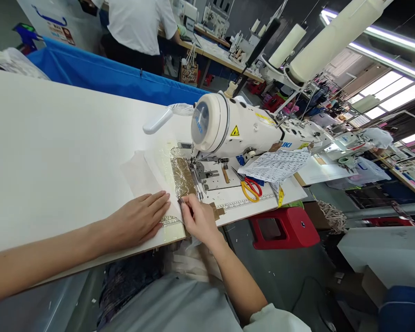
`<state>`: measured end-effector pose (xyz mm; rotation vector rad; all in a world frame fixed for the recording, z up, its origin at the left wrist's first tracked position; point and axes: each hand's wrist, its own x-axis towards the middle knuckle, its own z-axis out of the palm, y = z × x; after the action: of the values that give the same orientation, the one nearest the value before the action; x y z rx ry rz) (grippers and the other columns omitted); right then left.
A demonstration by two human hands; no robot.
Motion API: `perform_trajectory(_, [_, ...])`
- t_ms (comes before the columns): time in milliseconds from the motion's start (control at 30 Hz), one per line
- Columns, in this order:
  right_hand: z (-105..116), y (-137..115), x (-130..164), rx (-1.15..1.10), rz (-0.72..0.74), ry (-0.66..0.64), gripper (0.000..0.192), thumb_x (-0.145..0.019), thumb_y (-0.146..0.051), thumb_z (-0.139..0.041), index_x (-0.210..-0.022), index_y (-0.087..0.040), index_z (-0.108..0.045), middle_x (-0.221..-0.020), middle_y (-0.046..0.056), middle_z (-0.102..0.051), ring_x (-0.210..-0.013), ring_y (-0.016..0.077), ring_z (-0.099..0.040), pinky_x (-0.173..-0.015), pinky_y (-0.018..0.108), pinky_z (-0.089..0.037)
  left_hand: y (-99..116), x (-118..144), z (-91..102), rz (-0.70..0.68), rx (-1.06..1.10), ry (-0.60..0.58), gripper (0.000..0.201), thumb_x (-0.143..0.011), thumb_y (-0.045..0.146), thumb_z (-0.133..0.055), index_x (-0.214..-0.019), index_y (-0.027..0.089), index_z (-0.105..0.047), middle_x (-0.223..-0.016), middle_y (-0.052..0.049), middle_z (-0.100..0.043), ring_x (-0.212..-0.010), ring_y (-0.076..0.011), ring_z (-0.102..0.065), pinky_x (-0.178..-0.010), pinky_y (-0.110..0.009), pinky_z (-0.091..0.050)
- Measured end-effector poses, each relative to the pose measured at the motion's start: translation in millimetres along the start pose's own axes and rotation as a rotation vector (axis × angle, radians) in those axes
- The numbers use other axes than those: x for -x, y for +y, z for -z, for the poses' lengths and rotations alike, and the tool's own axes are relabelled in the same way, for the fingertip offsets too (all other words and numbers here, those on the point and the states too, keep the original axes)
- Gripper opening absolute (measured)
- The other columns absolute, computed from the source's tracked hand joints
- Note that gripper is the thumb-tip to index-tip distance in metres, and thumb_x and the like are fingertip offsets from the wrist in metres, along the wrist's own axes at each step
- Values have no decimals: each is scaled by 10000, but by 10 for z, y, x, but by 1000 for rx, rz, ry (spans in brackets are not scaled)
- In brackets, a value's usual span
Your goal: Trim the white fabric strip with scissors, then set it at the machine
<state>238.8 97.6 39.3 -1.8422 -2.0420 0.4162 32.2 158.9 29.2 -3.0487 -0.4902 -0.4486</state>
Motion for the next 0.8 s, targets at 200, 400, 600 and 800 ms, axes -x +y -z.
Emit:
perform_trajectory(200, [-61,-148,-134,110,24,-62,165,-961,-218,-396,-1036,-197,-541,-874,23,-723,-765,182,-675,-600,257,-359,4,-10,17,-14,-31,-40,352,-920,228,-492,-1203,62,-620,-1277,-208,-613,-1239,-334,-529,-1011,-443,-454])
perform_trajectory(400, [-76,-166,-182,176,40,-87,144,-953,-206,-406,-1008,-204,-539,-886,18,-725,-779,178,-674,-592,259,-336,2,-2,6,-14,-36,-45,378,-929,275,-487,-1202,50,-620,-1273,-216,-612,-1243,-341,-519,-1020,-452,-444])
perform_trajectory(600, [-5,-145,-200,178,94,-97,127,-908,-177,-446,-921,-204,-570,-806,16,-705,-706,170,-639,-569,258,-297,4,-15,26,-28,-83,-85,393,-938,276,-459,-1199,30,-618,-1281,-228,-604,-1234,-343,-527,-989,-450,-470])
perform_trajectory(800, [120,-6,-80,-117,-14,-48,171,-929,-254,-408,-923,-201,-571,-633,-25,-611,-553,147,-542,-540,233,-316,36,-19,28,-1,-58,-60,389,-918,292,-502,-1195,41,-610,-1269,-236,-603,-1236,-350,-520,-971,-450,-473])
